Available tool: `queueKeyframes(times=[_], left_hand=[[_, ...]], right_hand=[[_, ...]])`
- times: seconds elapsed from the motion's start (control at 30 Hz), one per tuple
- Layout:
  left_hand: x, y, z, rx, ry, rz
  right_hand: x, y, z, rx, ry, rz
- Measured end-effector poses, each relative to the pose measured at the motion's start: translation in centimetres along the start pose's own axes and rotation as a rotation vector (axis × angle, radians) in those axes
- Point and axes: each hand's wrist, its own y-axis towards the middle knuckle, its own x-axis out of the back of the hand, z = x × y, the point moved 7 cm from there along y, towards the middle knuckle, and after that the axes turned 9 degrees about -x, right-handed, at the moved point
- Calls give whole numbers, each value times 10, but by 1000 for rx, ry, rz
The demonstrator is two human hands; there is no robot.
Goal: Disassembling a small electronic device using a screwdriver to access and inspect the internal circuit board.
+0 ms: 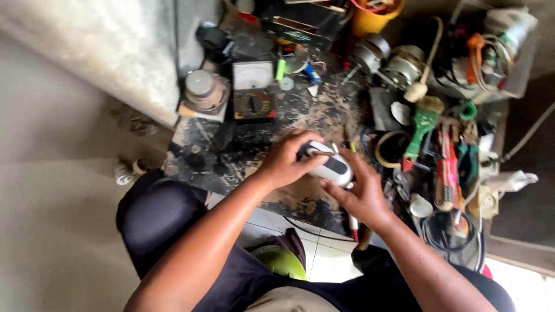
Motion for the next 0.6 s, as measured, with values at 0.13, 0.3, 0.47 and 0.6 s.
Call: queueKeyframes(times=[0.13, 0.3, 0.47, 0.6], left_hand=[[-3, -2, 5, 75, 0, 8], [1, -2, 12, 46, 13, -2], [4, -6, 8, 51, 29, -12], [8, -5, 8, 71, 51, -30]], right_hand=[[-3, -4, 13, -35, 40, -17], [-7, -4, 4, -22, 32, 19], [-2, 7, 3, -26, 62, 120], [-5, 4, 12, -89, 87, 119]])
